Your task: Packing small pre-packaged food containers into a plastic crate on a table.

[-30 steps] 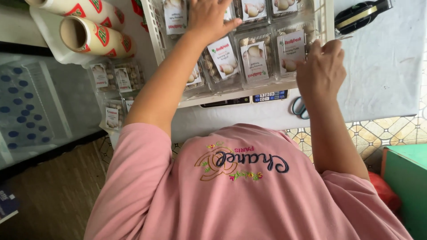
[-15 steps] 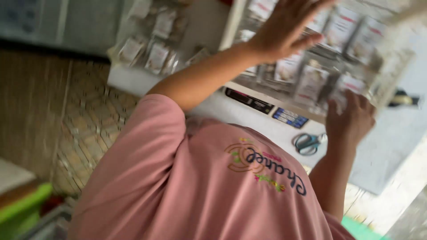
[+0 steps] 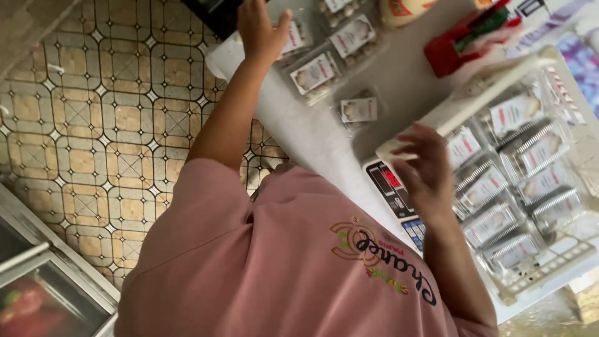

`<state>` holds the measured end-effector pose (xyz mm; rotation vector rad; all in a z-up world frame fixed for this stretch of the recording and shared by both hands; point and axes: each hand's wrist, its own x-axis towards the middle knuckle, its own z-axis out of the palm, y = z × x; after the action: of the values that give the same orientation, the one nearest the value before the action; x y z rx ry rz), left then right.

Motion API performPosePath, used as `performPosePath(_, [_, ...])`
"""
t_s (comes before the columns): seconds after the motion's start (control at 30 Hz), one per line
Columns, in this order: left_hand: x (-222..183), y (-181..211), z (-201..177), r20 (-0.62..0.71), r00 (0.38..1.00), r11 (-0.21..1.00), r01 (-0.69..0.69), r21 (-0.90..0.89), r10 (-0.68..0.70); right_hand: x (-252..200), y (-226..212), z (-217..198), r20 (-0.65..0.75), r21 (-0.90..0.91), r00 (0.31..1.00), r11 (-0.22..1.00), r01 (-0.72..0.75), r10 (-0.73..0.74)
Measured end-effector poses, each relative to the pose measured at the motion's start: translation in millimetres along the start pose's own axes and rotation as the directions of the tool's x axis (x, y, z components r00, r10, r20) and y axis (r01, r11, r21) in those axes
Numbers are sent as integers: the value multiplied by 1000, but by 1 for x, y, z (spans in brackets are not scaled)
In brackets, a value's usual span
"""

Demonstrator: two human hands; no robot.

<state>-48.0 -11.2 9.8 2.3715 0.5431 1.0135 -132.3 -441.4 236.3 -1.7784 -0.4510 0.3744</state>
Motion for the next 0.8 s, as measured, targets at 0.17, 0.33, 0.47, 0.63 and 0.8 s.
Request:
performPosePath(0.17, [35, -22, 9, 696, 717, 987, -80, 142, -42, 96, 64, 115, 312, 151, 689, 682, -715, 654])
performPosePath(0.33, [48, 1, 0, 893, 416, 985, 79, 152, -171, 129, 117, 178, 160, 132, 498, 482, -866, 852])
performPosePath(0.47, [57, 15, -16, 933, 299, 976, 135, 168, -202, 142, 147, 198, 52, 257, 462, 435, -863, 886])
performPosePath(0.63, [34, 15, -19, 929, 286, 972, 64, 226, -235, 148, 161, 214, -48, 353, 435, 423, -835, 899])
performPosePath(0.8, [-18, 18, -35, 865, 417, 954, 12, 301, -278, 115, 186, 218, -27, 379, 482, 455, -806, 876])
